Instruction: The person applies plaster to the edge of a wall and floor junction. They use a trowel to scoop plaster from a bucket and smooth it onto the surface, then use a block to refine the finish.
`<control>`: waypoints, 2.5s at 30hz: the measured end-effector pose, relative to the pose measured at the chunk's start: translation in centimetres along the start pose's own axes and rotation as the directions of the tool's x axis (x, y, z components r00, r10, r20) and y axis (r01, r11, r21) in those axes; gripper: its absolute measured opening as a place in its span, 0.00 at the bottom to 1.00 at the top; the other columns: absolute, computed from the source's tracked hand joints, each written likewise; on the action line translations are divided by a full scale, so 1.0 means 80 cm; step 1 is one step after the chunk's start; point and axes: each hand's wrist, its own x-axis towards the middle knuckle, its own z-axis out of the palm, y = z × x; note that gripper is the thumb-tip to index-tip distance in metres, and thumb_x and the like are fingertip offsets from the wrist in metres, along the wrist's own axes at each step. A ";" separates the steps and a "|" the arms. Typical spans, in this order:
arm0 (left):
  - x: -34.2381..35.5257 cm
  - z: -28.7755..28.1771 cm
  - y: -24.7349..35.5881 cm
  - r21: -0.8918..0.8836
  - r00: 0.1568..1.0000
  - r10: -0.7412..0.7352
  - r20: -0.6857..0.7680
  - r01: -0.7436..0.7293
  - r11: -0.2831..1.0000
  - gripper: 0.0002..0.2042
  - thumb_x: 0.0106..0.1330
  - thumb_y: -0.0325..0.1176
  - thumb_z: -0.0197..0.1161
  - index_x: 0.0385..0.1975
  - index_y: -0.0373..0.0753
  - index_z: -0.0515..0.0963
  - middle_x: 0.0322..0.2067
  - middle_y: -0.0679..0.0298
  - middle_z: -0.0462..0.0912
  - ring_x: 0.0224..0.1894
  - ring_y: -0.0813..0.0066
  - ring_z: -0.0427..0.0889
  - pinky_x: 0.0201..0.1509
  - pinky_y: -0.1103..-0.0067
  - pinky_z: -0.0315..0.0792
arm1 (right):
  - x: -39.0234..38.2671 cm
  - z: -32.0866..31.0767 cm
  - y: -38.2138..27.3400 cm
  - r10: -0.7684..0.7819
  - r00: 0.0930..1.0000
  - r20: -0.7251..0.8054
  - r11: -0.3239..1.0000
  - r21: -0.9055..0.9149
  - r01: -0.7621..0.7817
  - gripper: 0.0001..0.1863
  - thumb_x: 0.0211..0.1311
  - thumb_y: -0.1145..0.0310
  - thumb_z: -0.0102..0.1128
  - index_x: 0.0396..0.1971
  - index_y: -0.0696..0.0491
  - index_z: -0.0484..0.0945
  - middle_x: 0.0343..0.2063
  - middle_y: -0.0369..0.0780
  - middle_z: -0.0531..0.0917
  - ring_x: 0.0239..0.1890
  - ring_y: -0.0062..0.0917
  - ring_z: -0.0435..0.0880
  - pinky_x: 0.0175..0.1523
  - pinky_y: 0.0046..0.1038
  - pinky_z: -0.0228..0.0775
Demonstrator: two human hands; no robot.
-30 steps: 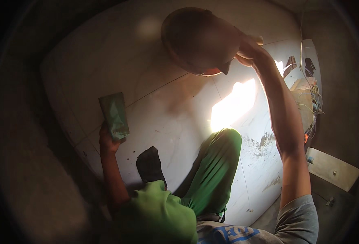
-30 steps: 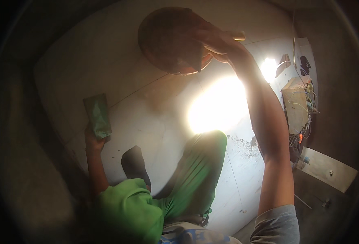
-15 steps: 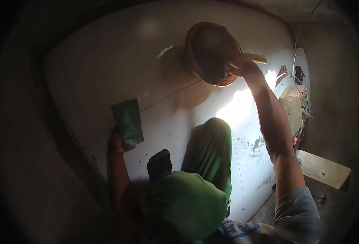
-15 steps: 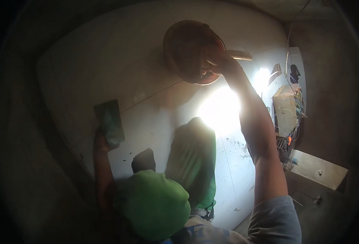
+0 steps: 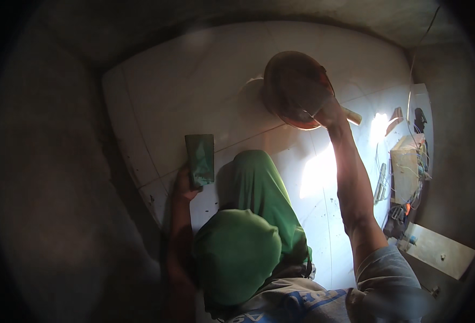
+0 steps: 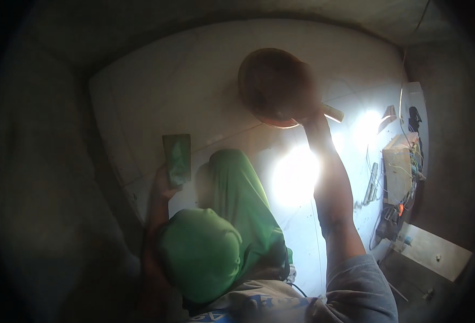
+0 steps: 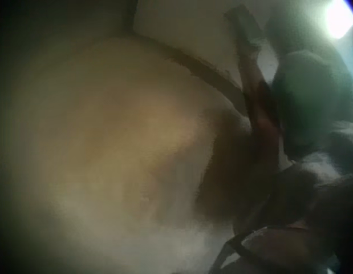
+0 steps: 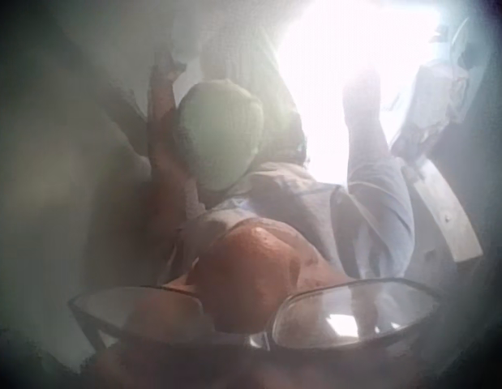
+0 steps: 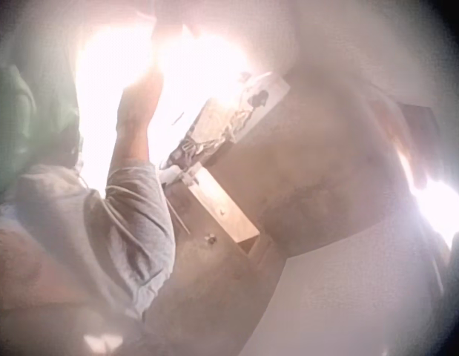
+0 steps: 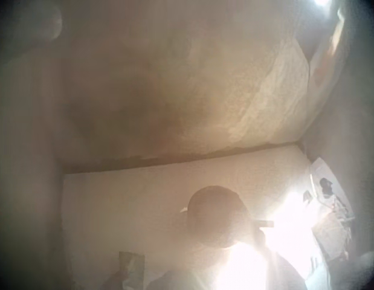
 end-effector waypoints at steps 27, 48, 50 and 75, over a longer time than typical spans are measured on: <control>-0.190 0.034 -0.071 0.081 0.870 0.362 -0.334 -0.356 0.931 0.23 0.72 0.43 0.61 0.61 0.36 0.76 0.53 0.60 0.85 0.54 0.64 0.85 0.62 0.63 0.78 | 0.116 0.372 0.264 -0.175 0.856 0.487 0.935 -0.191 0.300 0.18 0.72 0.70 0.57 0.56 0.63 0.79 0.44 0.42 0.86 0.49 0.21 0.83 0.58 0.31 0.77; -0.202 -0.011 -0.092 -0.051 0.874 0.181 -0.451 -0.228 0.972 0.24 0.74 0.47 0.60 0.62 0.37 0.76 0.54 0.61 0.84 0.55 0.67 0.84 0.61 0.66 0.78 | 0.185 0.474 0.329 -0.022 0.970 0.241 0.889 -0.439 0.129 0.26 0.59 0.60 0.63 0.57 0.53 0.83 0.30 0.54 0.87 0.33 0.38 0.91 0.45 0.38 0.81; -0.206 -0.019 -0.091 0.000 0.896 0.205 -0.395 -0.223 0.975 0.24 0.74 0.46 0.60 0.63 0.37 0.76 0.55 0.61 0.84 0.56 0.68 0.84 0.62 0.66 0.78 | 0.200 0.483 0.336 0.008 0.963 0.270 0.845 -0.516 0.138 0.28 0.57 0.59 0.63 0.58 0.52 0.83 0.31 0.54 0.88 0.34 0.36 0.91 0.46 0.37 0.81; -0.221 -0.005 -0.074 -0.021 0.931 0.251 -0.264 -0.266 0.964 0.23 0.75 0.44 0.61 0.63 0.37 0.77 0.52 0.63 0.85 0.53 0.71 0.85 0.58 0.67 0.80 | 0.268 0.475 0.327 -0.070 0.960 0.271 0.833 -0.514 0.206 0.21 0.56 0.56 0.64 0.45 0.53 0.88 0.29 0.52 0.88 0.34 0.42 0.90 0.46 0.39 0.80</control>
